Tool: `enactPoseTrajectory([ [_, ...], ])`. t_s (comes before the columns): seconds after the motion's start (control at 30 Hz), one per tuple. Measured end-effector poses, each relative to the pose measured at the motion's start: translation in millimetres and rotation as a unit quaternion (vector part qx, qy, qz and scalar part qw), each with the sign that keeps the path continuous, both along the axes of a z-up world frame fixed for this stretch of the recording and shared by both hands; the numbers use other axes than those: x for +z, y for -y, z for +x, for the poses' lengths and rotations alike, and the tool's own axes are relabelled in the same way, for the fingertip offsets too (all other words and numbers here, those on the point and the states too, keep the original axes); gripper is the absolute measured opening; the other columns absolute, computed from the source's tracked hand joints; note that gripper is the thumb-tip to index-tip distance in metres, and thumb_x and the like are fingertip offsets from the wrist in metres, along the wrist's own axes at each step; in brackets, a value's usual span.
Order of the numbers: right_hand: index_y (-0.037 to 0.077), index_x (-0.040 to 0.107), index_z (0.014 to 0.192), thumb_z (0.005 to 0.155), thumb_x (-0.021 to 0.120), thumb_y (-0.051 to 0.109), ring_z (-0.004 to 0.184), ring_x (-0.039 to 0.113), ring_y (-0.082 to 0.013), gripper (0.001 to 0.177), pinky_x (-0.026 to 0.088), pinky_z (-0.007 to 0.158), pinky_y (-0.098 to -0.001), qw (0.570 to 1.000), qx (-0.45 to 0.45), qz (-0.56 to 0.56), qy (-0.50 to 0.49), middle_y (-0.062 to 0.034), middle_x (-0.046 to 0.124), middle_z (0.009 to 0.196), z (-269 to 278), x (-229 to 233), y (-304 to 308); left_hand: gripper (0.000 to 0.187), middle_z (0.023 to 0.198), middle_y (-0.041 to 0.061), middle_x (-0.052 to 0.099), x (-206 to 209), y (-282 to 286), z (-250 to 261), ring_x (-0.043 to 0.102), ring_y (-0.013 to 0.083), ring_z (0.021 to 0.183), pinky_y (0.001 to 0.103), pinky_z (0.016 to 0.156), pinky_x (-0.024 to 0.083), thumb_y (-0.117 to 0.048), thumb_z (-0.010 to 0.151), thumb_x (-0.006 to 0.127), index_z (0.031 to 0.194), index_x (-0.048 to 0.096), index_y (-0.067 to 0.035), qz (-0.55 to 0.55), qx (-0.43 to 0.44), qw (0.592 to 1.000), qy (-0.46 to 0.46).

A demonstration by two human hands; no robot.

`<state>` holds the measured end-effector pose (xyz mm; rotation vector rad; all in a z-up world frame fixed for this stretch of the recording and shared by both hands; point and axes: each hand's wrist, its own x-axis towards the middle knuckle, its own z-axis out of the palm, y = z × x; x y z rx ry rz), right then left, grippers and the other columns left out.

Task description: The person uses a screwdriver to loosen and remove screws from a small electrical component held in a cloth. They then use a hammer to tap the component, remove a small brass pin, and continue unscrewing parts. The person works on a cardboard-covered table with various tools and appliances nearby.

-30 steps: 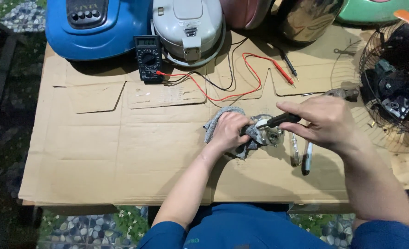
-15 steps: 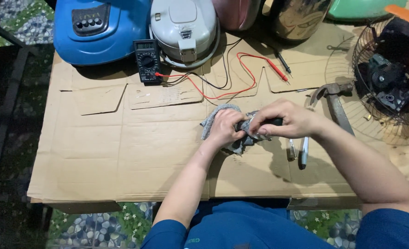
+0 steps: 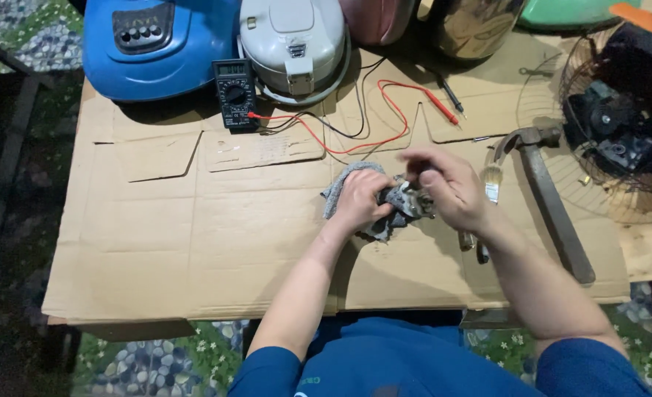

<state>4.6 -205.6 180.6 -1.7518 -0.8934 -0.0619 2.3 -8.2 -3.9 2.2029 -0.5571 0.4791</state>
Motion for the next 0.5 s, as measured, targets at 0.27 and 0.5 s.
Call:
enactPoseTrajectory([
  [0.27,0.002,0.080,0.095,0.085,0.073,-0.006,0.055,0.067,-0.0235,0.014,0.052,0.055,-0.0350,0.982,0.135,0.057,0.122,-0.0112,0.072,0.068,29,31,-24,0.045,0.095,-0.002,0.071,3,-2,-1,0.068,0.0219,0.109,0.043,0.097,0.048,-0.030,0.060,0.083,0.102,0.069,-0.023,-0.007,0.001,1.000,-0.003],
  [0.5,-0.009,0.080,0.103,0.090,0.073,-0.004,0.048,0.060,-0.0197,0.016,0.047,0.047,-0.0317,0.907,-0.285,0.179,0.253,-0.0106,0.066,0.056,11,-27,-45,0.048,0.094,-0.001,0.072,5,-1,-4,0.069,0.0238,0.107,0.045,0.097,0.048,-0.026,0.056,0.086,0.101,0.071,-0.022,-0.007,0.004,1.000,-0.012],
])
